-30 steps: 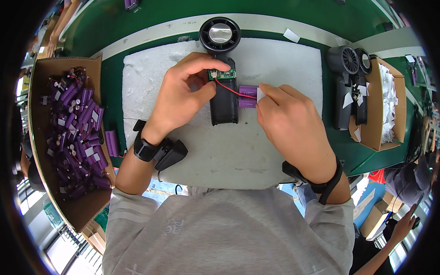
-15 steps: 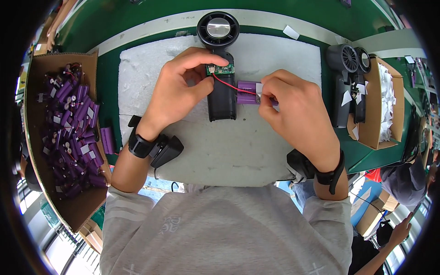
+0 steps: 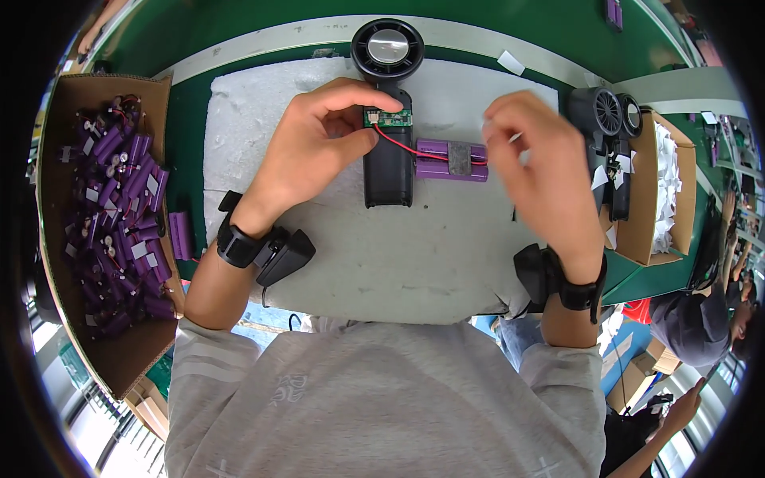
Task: The person connects a battery pack to a circuit board inside a handheld fan housing and fits the batteries into the casing. After checking the connection, they set the assembled fan on the workbench and repeat the process with another unit.
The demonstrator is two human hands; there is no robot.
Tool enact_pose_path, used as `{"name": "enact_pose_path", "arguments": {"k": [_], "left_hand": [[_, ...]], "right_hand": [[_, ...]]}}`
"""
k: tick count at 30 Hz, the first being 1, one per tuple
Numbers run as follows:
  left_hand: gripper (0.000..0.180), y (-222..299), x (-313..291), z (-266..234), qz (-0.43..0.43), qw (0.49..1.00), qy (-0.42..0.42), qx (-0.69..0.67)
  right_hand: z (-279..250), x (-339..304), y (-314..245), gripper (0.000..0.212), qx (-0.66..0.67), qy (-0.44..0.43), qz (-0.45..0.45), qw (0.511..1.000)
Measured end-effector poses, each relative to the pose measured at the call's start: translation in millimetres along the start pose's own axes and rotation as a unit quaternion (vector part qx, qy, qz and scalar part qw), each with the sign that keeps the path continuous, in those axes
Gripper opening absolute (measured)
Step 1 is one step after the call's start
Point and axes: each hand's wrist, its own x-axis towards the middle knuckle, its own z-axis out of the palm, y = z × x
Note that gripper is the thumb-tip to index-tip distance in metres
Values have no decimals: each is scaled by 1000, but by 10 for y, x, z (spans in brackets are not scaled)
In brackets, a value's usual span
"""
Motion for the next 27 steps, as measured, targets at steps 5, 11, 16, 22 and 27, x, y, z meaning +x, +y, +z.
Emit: {"name": "enact_pose_path", "arguments": {"k": [5,11,16,22,27], "left_hand": [[34,21,-3,1,7,1000,2,5],[32,-8,-25,-17,3,1000,-1,13],[32,8,6,-14,-12,1000,-5,14],[33,-16,4,-27,-3,1000,7,12],[33,-23,10,-33,12,1000,11,25]], "right_hand": [[-220,65,-54,13,108,-64,182,975],[144,214,3,14,269,335,136,893],[183,96,38,25,103,123,3,987],[265,87,-43,33,-34,-73,-46,996],[185,52,-93,44,202,-143,105,963]]}}
